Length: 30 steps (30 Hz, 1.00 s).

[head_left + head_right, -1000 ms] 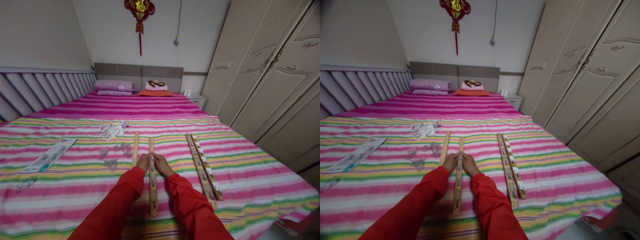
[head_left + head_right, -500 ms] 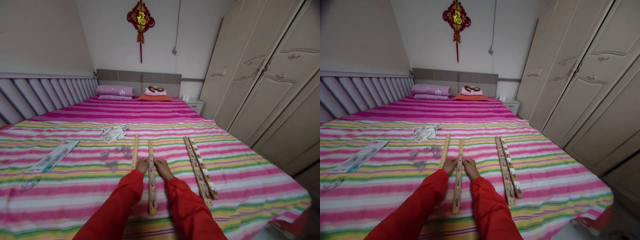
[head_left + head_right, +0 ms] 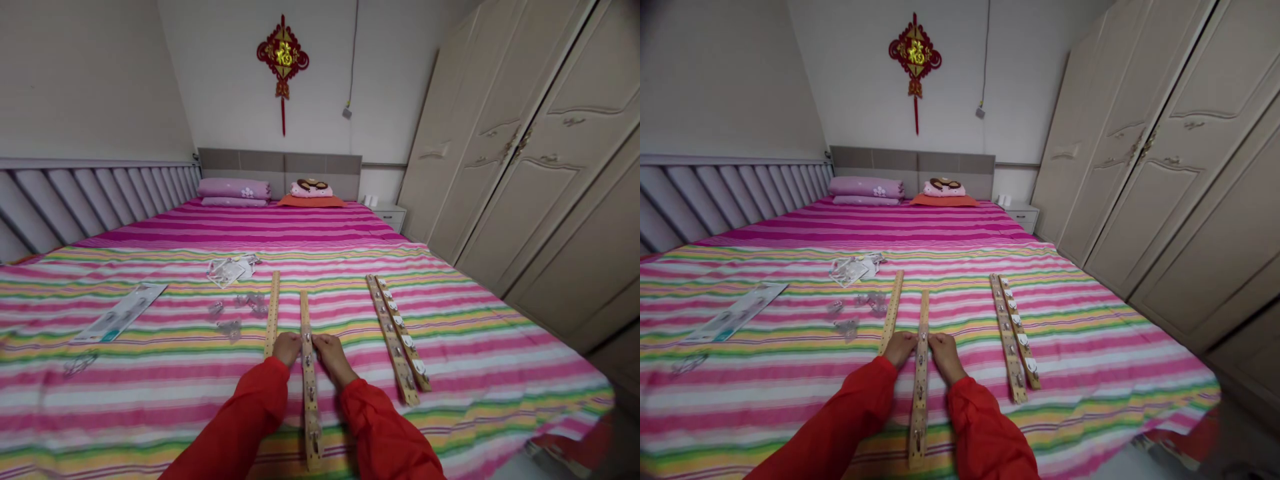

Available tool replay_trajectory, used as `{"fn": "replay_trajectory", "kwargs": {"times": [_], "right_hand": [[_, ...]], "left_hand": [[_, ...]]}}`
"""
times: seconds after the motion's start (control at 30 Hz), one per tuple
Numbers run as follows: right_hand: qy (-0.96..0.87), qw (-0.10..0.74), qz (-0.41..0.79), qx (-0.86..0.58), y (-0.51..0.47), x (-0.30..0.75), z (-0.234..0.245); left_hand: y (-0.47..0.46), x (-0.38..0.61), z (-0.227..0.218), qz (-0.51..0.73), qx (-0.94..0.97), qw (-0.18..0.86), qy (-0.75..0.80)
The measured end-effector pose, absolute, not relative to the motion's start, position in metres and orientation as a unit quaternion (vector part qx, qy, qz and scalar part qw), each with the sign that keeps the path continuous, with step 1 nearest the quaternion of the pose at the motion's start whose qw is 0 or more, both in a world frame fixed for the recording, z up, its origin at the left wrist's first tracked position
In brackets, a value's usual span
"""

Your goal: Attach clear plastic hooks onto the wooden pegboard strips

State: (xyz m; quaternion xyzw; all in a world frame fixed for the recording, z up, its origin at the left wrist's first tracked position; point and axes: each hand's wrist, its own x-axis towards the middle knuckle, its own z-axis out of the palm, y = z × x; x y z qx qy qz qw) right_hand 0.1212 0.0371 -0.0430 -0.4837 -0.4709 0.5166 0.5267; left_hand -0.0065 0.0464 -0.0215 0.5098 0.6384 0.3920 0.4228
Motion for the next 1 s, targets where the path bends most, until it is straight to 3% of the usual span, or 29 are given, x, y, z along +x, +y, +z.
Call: {"fn": "replay_trajectory", "kwargs": {"times": [0.4,0.53,0.7,0.83,1.0], "right_hand": [[-0.481,0.520,0.504,-0.495,0.007,0.127,-0.040],[-0.467,0.530,0.517,-0.485,0.008,0.127,-0.042],[-0.428,0.548,0.534,-0.482,0.011,0.126,-0.048],[-0.417,0.550,0.545,-0.476,0.010,0.126,-0.046],[-0.407,0.559,0.548,-0.471,0.007,0.127,-0.042]], "left_hand": [[0.003,-0.016,-0.011,0.393,0.531,0.482,0.576],[0.002,-0.063,-0.004,0.508,0.501,0.289,0.638],[0.011,-0.120,-0.014,0.477,0.500,0.052,0.721],[0.018,-0.130,-0.026,0.432,0.478,-0.009,0.765],[0.022,-0.130,-0.033,0.467,0.454,-0.011,0.759]]}}
